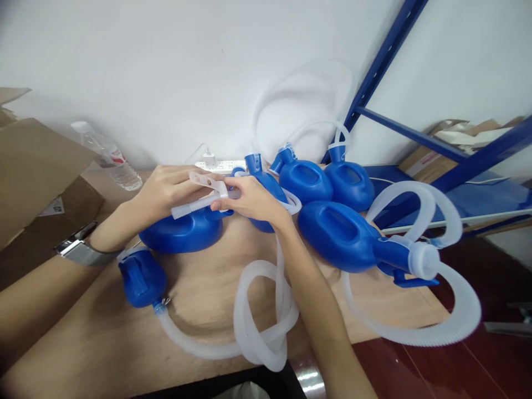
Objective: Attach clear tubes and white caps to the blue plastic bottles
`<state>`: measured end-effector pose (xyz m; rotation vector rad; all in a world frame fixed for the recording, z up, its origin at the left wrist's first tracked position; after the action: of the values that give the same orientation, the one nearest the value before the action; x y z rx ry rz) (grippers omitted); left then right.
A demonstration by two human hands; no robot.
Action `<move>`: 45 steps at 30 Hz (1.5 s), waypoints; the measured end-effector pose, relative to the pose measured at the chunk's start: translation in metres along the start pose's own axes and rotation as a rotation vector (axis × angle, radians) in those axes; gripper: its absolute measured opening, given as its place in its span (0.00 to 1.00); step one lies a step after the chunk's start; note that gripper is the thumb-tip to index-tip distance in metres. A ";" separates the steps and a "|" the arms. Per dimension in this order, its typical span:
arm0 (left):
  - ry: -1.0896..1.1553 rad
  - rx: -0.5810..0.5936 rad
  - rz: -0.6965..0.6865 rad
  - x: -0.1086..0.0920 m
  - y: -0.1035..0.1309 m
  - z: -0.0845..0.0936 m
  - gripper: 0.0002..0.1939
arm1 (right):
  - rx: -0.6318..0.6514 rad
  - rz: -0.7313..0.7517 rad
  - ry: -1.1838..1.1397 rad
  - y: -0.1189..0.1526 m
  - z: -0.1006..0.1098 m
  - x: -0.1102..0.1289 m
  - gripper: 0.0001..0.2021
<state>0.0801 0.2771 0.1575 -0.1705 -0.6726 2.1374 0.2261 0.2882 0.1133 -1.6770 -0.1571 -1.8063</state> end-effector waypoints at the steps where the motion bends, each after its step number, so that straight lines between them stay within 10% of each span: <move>1: 0.014 -0.023 0.048 0.003 0.002 0.003 0.18 | 0.014 -0.004 -0.039 -0.001 -0.001 -0.002 0.32; 9: 0.250 -0.290 0.048 -0.015 0.031 0.008 0.14 | 0.039 0.082 -0.156 -0.002 -0.001 0.002 0.43; 45: 0.236 -0.319 -0.007 -0.035 0.038 -0.022 0.18 | 0.069 0.126 -0.192 0.000 -0.018 0.011 0.56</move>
<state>0.0824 0.2401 0.1150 -0.5826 -0.8661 1.9517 0.2117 0.2748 0.1205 -1.7693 -0.1905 -1.5304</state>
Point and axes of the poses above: each hand's wrist, its own y-axis away from the middle knuckle, its own z-axis out of the back of the hand, x = y × z, the point moved 8 cm from there along -y, towards the middle knuckle, and after that the axes turned 14 degrees about -y, right-handed, at the moved point
